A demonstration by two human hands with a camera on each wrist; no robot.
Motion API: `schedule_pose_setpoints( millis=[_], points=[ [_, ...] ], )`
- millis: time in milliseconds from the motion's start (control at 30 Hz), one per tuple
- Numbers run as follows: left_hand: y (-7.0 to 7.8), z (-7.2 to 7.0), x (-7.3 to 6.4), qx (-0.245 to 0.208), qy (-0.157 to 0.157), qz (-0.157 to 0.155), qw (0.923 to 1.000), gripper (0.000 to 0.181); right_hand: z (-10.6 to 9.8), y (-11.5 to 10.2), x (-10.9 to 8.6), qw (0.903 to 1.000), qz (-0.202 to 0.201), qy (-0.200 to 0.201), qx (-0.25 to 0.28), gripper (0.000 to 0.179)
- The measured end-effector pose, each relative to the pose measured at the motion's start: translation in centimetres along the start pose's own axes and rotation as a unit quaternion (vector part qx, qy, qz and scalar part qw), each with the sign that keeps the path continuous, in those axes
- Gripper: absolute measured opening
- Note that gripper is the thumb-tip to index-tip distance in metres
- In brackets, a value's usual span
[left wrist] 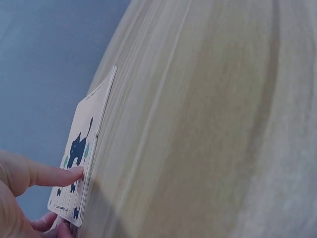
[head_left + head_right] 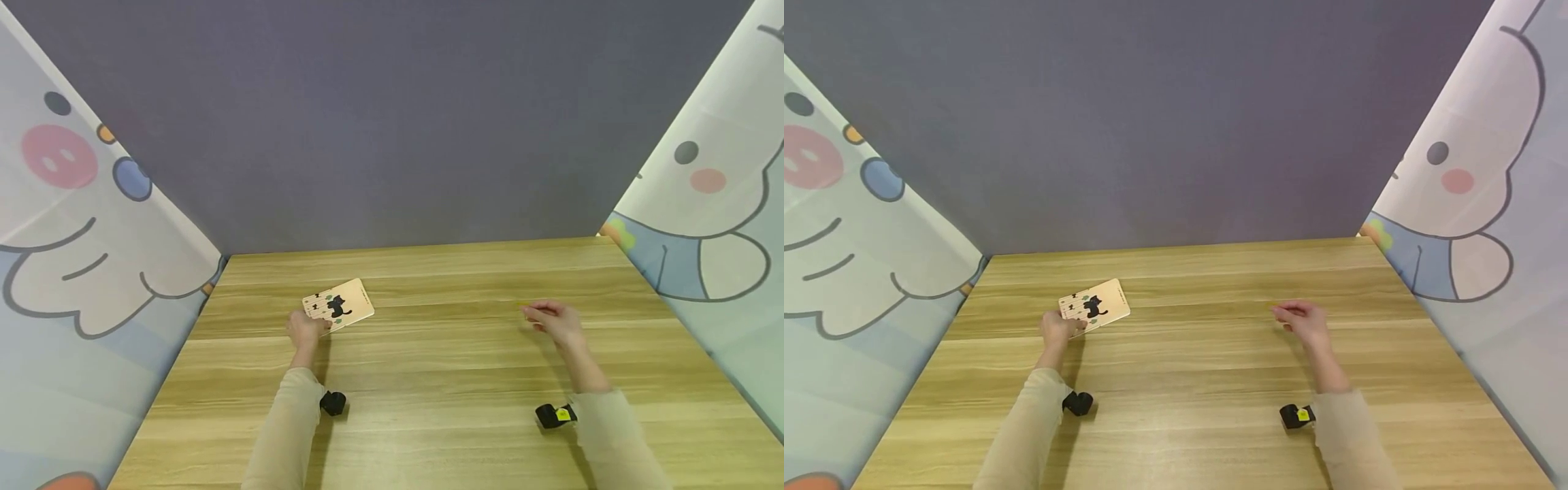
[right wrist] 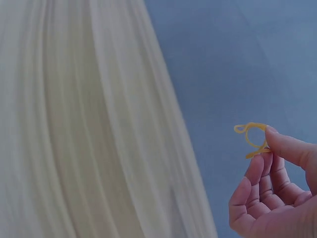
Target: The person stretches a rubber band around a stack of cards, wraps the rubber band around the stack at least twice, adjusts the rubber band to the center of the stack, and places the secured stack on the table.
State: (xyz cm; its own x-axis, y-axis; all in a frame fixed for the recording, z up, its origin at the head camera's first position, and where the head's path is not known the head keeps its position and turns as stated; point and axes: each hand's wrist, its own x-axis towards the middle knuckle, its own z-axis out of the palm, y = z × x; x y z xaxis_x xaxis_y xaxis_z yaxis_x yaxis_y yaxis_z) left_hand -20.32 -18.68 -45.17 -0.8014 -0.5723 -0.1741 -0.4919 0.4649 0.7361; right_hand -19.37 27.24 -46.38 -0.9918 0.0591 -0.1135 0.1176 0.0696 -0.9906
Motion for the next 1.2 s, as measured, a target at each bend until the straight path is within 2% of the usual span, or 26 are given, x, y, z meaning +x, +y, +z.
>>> schedule_pose_setpoints(
  millis=[67,167,300,433,500,600,667,800,967,1033,1133,1200],
  points=[
    [0.0,0.0,0.0,-0.006,-0.005,0.002,1.0,0.055,0.7,-0.5,-0.3,1.0,0.007,0.005,0.002,0.019],
    [-0.2,0.0,0.1,-0.014,-0.013,0.004,0.9998,0.06,1.0,0.8,0.4,0.9993,0.003,0.008,0.036,0.024],
    [-0.3,0.0,-0.1,-0.013,-0.012,0.021,0.9996,0.052,1.0,3.0,1.6,0.9958,-0.013,-0.003,0.09,0.027],
    [-0.4,-0.2,-0.6,-0.012,0.001,0.047,0.9988,0.043,1.9,2.0,0.8,0.9922,-0.017,-0.032,0.119,0.021],
    [-0.6,-0.2,-0.7,-0.019,0.003,0.059,0.9981,0.048,2.5,0.7,-0.2,0.9902,-0.026,-0.054,0.126,0.016],
    [-0.9,-0.2,-0.9,-0.057,0.003,0.077,0.9954,0.057,3.5,-1.2,-1.8,0.9864,-0.034,-0.063,0.148,0.006],
    [-1.2,0.0,-1.0,-0.095,-0.002,0.084,0.9919,0.062,4.2,-2.5,-2.8,0.9852,-0.032,-0.063,0.156,0.003],
    [-1.5,0.2,-1.0,-0.159,-0.013,0.084,0.9835,0.066,5.0,-4.0,-3.7,0.9784,-0.013,-0.066,0.195,0.018],
    [-1.5,0.3,-1.1,-0.175,-0.016,0.091,0.9802,0.063,5.3,-4.5,-4.1,0.9684,-0.016,-0.091,0.232,0.023],
    [-1.4,0.2,-1.3,-0.189,-0.024,0.09,0.9775,0.064,5.4,-4.6,-4.2,0.9679,-0.022,-0.094,0.232,0.022],
    [-1.3,0.0,-1.4,-0.242,-0.048,0.077,0.9659,0.066,5.7,-4.8,-4.3,0.9696,-0.022,-0.095,0.224,0.02],
    [-1.3,0.0,-1.4,-0.29,-0.067,0.057,0.9529,0.068,5.8,-4.9,-4.4,0.9715,-0.02,-0.09,0.218,0.019]
  ],
)
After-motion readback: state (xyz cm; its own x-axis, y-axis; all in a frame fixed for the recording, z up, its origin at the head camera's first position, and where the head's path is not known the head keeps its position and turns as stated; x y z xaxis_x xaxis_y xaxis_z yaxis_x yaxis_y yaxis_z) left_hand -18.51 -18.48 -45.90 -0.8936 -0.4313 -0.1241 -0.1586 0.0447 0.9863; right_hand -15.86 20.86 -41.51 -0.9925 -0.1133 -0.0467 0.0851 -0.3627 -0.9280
